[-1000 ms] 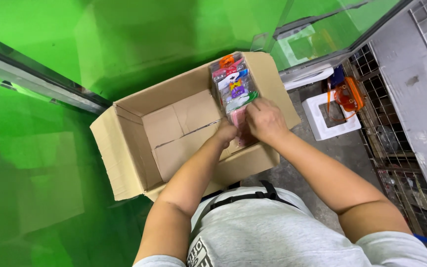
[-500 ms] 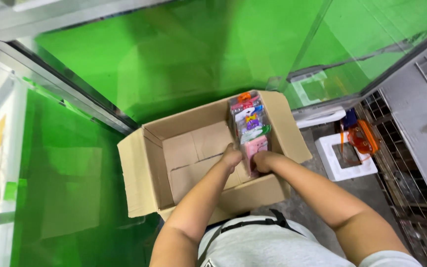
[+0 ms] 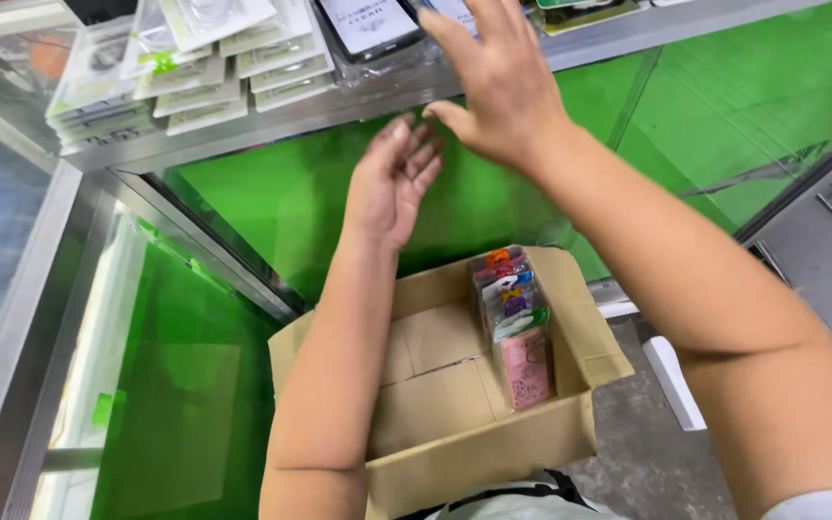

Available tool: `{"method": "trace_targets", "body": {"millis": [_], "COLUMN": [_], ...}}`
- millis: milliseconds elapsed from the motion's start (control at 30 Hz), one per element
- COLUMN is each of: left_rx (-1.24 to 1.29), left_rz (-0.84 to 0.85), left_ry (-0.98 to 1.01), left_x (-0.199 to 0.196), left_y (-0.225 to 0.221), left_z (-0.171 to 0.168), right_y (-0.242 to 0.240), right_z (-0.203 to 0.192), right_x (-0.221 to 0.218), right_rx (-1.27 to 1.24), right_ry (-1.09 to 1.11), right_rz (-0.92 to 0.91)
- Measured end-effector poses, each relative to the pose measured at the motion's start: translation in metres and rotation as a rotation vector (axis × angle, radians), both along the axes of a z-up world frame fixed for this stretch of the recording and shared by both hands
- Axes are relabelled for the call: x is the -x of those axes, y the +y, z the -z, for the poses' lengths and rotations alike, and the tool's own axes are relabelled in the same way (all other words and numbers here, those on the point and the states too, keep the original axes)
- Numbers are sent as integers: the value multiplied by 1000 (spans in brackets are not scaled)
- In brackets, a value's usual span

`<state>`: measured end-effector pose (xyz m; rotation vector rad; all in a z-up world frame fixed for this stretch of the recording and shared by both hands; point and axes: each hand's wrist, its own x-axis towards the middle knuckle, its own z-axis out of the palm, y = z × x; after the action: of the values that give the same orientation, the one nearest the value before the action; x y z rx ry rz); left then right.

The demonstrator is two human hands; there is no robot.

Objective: The person is picking up various phone cases, putting them into individual plastic sleeves, and then placing them into a cardboard box.

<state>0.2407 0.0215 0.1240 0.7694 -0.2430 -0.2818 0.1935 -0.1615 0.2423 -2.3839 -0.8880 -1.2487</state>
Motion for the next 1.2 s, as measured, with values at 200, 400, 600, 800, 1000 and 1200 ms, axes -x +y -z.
{"method": "trace_targets", "body": {"millis": [200, 400, 600, 800, 1000, 1200], "left_rx": [167, 219, 264, 327, 195, 2], "left_rz": [53, 76, 40, 109, 74, -109], "left_ry": [-8, -21, -13, -110, -68, -205], "left_x": [-29, -39, -35, -22, -10, 37], "left_y": [10, 15, 7, 9, 5, -8], "left_z": [-37, -40, -50, -64, -62, -20], "right_y": [6, 1, 1, -6, 3, 8], "right_z": [-21, -14, -8, -3, 31, 93], "right_x": [-70, -73, -40, -4, 43, 79], "right_rx": [207, 198, 28, -81, -212, -349], "right_ry": [55, -42, 81, 143, 127, 117], "right_rz": [41, -56, -116, -199, -126, -59]}}
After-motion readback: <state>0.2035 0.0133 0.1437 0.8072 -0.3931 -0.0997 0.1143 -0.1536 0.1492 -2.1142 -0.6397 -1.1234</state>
